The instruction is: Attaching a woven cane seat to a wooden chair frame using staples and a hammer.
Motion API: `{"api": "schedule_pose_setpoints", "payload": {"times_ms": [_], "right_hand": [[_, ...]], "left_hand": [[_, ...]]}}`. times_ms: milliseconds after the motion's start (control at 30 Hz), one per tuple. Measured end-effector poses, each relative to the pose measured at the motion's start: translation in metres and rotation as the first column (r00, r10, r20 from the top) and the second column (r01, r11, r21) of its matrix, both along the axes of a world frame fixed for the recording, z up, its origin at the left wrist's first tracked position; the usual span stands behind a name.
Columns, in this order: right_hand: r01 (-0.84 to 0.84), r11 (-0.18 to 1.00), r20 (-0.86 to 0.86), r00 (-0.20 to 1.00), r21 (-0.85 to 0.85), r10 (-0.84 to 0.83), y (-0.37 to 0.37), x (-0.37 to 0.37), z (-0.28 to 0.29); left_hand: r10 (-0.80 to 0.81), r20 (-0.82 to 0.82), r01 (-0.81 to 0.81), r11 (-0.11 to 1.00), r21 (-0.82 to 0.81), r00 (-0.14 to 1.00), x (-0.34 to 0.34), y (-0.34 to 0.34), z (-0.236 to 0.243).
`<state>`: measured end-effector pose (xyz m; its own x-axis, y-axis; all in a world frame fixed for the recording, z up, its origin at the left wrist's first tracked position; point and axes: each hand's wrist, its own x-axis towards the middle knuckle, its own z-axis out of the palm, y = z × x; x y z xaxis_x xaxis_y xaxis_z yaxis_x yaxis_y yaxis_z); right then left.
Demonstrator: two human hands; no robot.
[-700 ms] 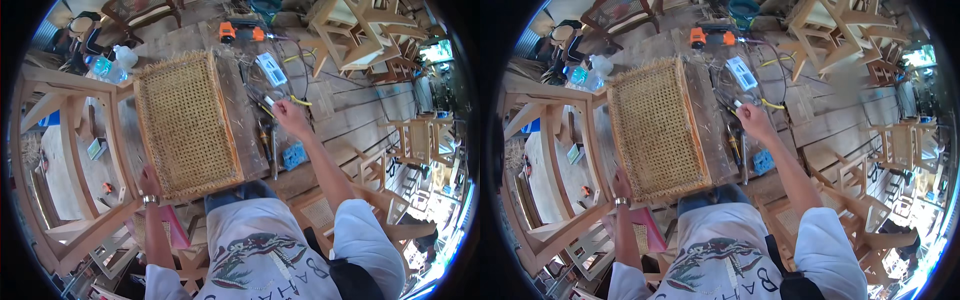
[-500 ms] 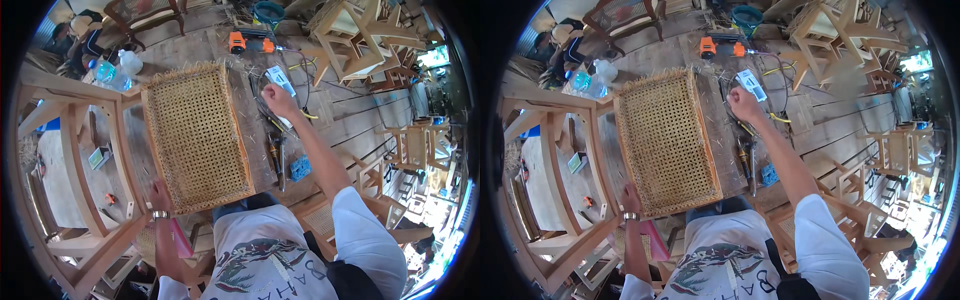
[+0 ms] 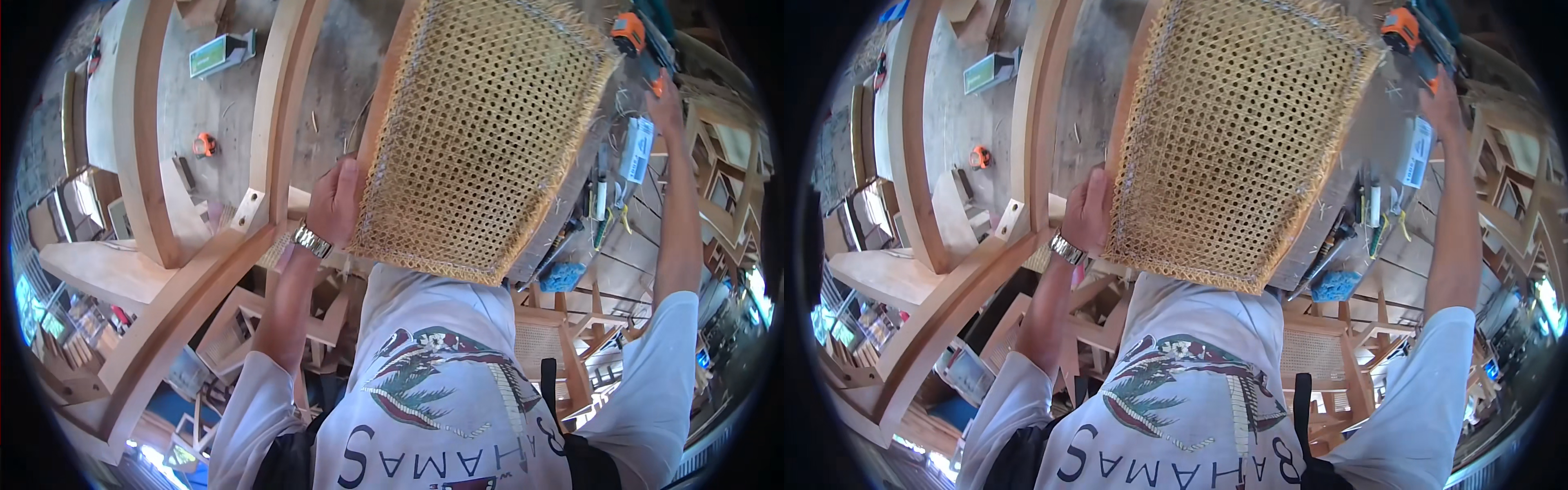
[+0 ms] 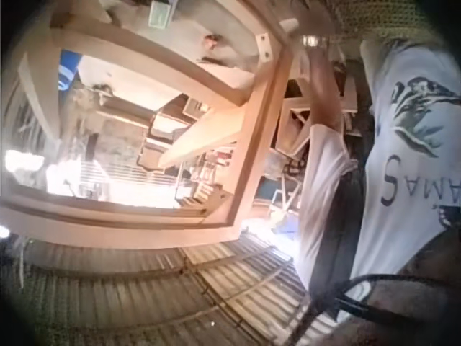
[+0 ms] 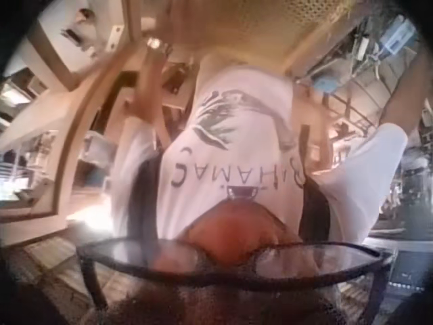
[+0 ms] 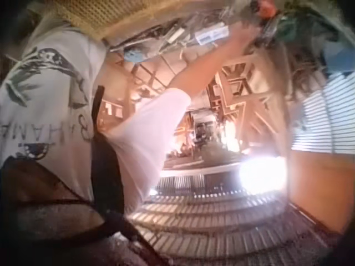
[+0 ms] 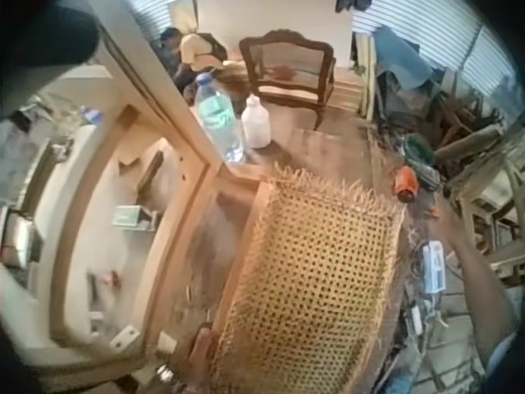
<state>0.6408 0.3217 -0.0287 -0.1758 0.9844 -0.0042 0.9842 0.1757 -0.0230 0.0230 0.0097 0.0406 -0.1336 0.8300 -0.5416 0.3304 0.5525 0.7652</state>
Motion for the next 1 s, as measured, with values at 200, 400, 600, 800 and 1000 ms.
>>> {"api": "schedule_pose_setpoints", "payload": {"times_ms": [200,400,600,800,1000], "right_hand": [[0.040,0.994,0.215,0.976,-0.101,-0.017,0.041,-0.046,-0.022],[-0.155,0.988,0.038,0.987,-0.011,0.155,0.073,-0.015,-0.053],[-0.049,0.981,-0.017,0.999,-0.186,0.046,0.095,-0.001,-0.029],[-0.093,0.995,-0.239,0.967,-0.025,0.084,0.059,0.020,0.047],[0.110,0.908,-0.527,0.783,-0.405,-0.330,-0.052,-0.100,0.190]], "left_hand": [[0.315,0.079,-0.311,0.948,-0.062,0.946,0.010,0.006,-0.005],[0.269,0.088,-0.248,0.948,-0.198,0.959,0.020,0.023,0.019],[0.245,0.049,-0.238,0.964,-0.117,0.968,0.017,0.020,-0.005],[0.261,-0.017,-0.260,0.954,-0.150,0.965,0.025,0.024,-0.007],[0.167,-0.150,-0.194,0.963,-0.188,0.975,0.016,0.020,0.021]]}}
